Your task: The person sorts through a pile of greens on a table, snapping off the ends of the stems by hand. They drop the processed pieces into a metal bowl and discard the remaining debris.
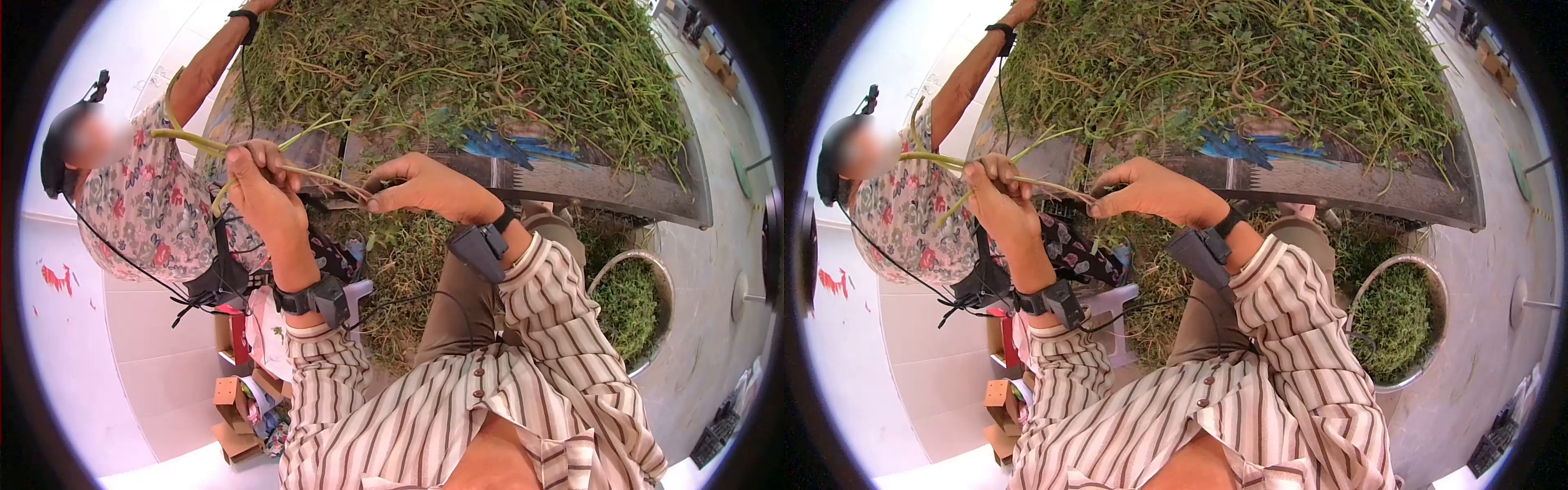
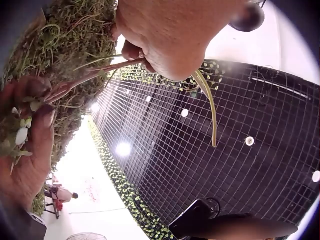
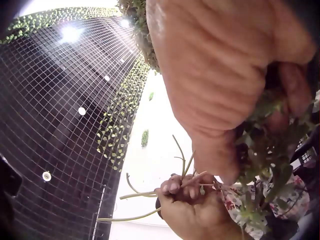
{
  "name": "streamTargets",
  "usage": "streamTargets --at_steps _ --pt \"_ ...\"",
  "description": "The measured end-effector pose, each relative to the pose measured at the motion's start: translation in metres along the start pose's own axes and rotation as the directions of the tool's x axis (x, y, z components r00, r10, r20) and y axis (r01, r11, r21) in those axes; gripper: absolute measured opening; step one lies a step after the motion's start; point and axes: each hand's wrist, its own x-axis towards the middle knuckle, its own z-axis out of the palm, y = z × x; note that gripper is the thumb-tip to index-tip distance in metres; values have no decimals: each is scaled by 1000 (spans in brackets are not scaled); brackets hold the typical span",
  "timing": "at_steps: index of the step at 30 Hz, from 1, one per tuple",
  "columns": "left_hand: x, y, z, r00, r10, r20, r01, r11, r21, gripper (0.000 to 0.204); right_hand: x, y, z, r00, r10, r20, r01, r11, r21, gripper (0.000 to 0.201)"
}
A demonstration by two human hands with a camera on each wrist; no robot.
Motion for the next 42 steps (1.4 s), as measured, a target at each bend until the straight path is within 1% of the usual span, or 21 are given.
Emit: streamTargets --at_steps 5,8,10,13,20,22,23,25,26,27,28,29,31,32,34,35,37,38,40,41,42 --pt "0 -1 5 999 0 -41 1 999 41 34 0 -1 2 997 4 -78 -3 1000 25 26" --pt "0 -1 9 998 -8 -56 12 997 72 37 3 4 1 988 -94 -121 91 995 -29 22" --pt "-1 -2 11 999 -19 -48 23 996 83 37 9 9 0 962 -200 -188 172 973 -151 20" --pt "0 -6 14 1000 -17 6 16 998 65 34 10 8 -1 935 -151 -320 120 986 -115 22" --pt "5 -16 23 999 -32 4 32 999 14 32 20 20 -12 902 -94 -422 135 988 69 21" --pt "8 -19 23 999 -41 12 41 999 7 31 17 24 -19 883 -308 -354 236 944 -232 12" --pt "8 -22 22 999 -30 20 30 1000 -4 31 17 27 -22 882 -305 -358 233 945 -230 12" --pt "9 -25 24 999 -25 33 25 1000 -15 30 16 30 -25 769 -594 -236 349 700 -623 20" --pt "9 -26 26 1000 -20 10 20 1000 -21 32 17 31 -24 769 -592 -242 345 703 -623 20" --pt "9 -27 28 1000 -14 -12 14 1000 -28 33 20 25 -20 812 -423 -402 301 894 -333 14" --pt "10 -30 26 1000 -20 -8 20 999 -31 33 24 22 -17 844 -209 -494 241 971 1 18" --pt "12 -31 24 1000 -18 -5 17 999 -42 33 26 21 -15 841 -207 -499 240 971 1 18" --pt "12 -31 23 998 -32 -51 30 998 -48 33 28 19 -12 716 -455 -530 239 873 -426 17" --pt "12 -30 24 998 -37 -49 35 998 -52 33 27 18 -12 714 -453 -534 234 873 -427 17" --pt "11 -28 26 997 -48 -58 47 999 -23 31 24 15 -14 804 -231 -548 186 973 -138 20" --pt "10 -27 28 996 -44 -72 44 999 -5 31 24 15 -15 800 -228 -555 181 974 -140 20" --pt "8 -23 34 996 -45 -83 45 999 -8 31 25 17 -17 825 -126 -551 235 963 132 21" --pt "6 -22 37 994 -40 -98 39 999 -8 31 24 18 -17 820 -127 -558 236 963 127 21" --pt "3 -16 36 991 -53 -120 55 998 7 34 21 23 -19 841 -158 -517 240 966 95 13" --pt "2 -14 38 987 -69 -142 74 997 25 37 24 27 -18 696 -532 -483 435 847 -306 13" --pt "0 -13 39 990 -80 -113 80 997 -8 37 19 17 -14 676 -542 -500 423 840 -339 13"
